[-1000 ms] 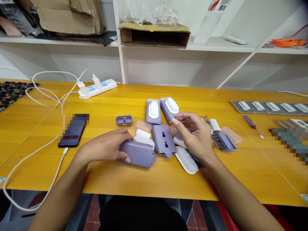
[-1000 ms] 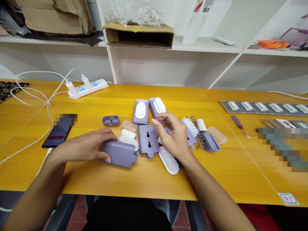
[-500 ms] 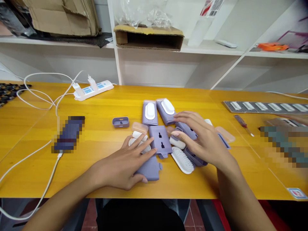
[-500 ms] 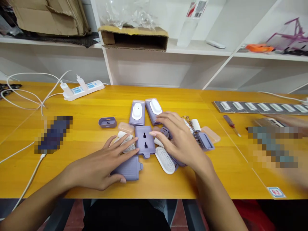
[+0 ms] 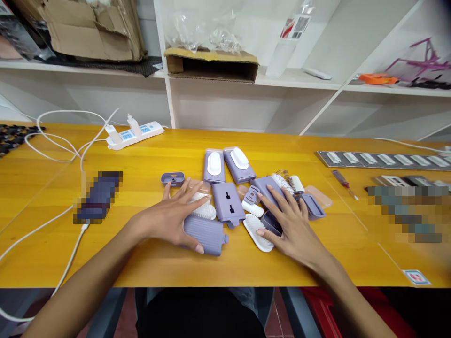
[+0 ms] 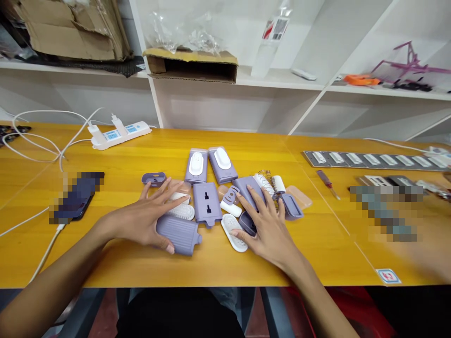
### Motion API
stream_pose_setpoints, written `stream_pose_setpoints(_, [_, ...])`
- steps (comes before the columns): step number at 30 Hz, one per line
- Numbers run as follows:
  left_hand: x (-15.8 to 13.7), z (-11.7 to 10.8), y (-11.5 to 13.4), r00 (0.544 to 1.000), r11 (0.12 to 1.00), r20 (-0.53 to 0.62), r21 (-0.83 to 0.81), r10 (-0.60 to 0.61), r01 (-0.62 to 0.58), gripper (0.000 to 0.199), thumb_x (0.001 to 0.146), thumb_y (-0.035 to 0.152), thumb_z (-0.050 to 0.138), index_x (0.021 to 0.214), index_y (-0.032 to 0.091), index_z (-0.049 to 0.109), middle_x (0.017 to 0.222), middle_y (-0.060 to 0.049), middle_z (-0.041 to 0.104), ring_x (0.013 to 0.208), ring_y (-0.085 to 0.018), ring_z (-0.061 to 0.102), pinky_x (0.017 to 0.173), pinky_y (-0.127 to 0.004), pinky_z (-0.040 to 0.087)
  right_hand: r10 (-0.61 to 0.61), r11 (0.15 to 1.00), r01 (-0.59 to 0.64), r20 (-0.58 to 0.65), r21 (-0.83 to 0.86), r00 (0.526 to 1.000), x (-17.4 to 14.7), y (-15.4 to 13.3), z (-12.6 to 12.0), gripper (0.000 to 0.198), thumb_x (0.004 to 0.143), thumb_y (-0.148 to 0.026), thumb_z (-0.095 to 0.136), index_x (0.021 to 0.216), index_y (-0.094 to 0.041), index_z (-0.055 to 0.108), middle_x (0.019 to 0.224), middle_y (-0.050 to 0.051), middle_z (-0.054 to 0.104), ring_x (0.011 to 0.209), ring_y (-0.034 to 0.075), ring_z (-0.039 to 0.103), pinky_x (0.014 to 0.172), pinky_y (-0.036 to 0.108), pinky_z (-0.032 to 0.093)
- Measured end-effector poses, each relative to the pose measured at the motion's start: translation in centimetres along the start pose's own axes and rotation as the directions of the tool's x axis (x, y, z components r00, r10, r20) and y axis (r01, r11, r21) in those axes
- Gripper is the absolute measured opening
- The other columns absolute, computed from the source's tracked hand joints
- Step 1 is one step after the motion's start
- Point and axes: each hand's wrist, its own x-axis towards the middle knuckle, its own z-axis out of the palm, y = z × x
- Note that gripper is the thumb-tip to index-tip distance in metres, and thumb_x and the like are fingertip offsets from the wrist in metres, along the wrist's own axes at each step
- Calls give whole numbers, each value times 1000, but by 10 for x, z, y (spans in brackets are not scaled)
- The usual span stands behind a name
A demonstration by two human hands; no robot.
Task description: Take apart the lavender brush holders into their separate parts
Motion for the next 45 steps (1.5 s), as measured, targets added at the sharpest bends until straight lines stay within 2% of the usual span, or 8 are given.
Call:
stream_pose_setpoints(28, [36, -28, -27, 999, 999, -53, 41, 14, -12, 139, 72, 93, 80, 182, 30, 23, 191, -15, -6, 175, -55, -8, 132, -84, -7, 16, 1000, -16, -41, 1, 999, 56, 19, 8, 81, 106, -73, 54, 176, -36, 39, 186, 10, 37, 171, 53, 30, 128, 86, 31])
stream_pose_setpoints(31, [32, -32, -24, 994, 998, -97, 18, 57, -55, 127, 77, 86, 82, 180, 32, 30, 192, -14, 7, 176, -52, 2, 135, -81, -2, -22, 998, 31, -154, 59, 988, 53, 19, 2, 78, 106, -68, 58, 173, -30, 45, 183, 15, 42, 170, 48, 34, 132, 80, 32])
stream_pose_setpoints(33, [36, -40, -21, 979, 996, -192, -28, 74, -80, 105, 87, 77, 78, 175, 34, 40, 189, -10, 27, 176, -44, 19, 140, -71, 10, -24, 990, 60, -262, 129, 965, 59, 18, -5, 70, 107, -62, 60, 165, -23, 55, 176, 20, 51, 165, 45, 44, 132, 74, 37])
stream_pose_setpoints(36, [61, -60, -16, 902, 993, -425, -115, -82, 36, 75, 95, 63, 74, 158, 24, 62, 170, -12, 59, 158, -37, 54, 133, -50, 40, 102, 973, -21, -350, 228, 931, 95, 10, -19, 55, 106, -56, 60, 144, -17, 70, 147, 22, 73, 143, 42, 66, 123, 68, 49])
stream_pose_setpoints(38, [90, -76, -13, 825, 968, -510, -175, -244, 179, 69, 97, 55, 73, 153, 16, 64, 161, -18, 66, 149, -38, 61, 126, -47, 47, 205, 960, -159, -195, 230, 959, 136, 0, -27, 52, 105, -50, 58, 141, -14, 70, 141, 22, 75, 135, 42, 70, 118, 64, 54])
stream_pose_setpoints(39, [106, -82, -12, 808, 959, -519, -187, -280, 213, 72, 96, 52, 75, 154, 12, 61, 159, -22, 66, 147, -40, 62, 124, -48, 48, 265, 949, -242, -90, 202, 960, 159, -5, -29, 54, 105, -47, 59, 145, -12, 66, 148, 24, 72, 136, 41, 69, 118, 61, 54])
stream_pose_setpoints(42, [155, -95, -9, 782, 924, -493, -228, -381, 307, 78, 90, 44, 84, 151, 0, 60, 148, -33, 69, 141, -46, 66, 113, -50, 54, 317, 935, -317, 25, 161, 948, 224, -18, -26, 66, 93, -33, 73, 151, -4, 59, 155, 33, 64, 140, 47, 67, 116, 57, 55])
stream_pose_setpoints(45, [189, -98, -9, 787, 907, -454, -254, -418, 335, 72, 88, 36, 88, 148, 5, 64, 146, -30, 70, 137, -44, 69, 107, -47, 57, 381, 910, -398, 147, 114, 913, 265, -26, -10, 79, 81, -27, 83, 149, 1, 57, 146, 39, 66, 134, 54, 69, 109, 59, 58])
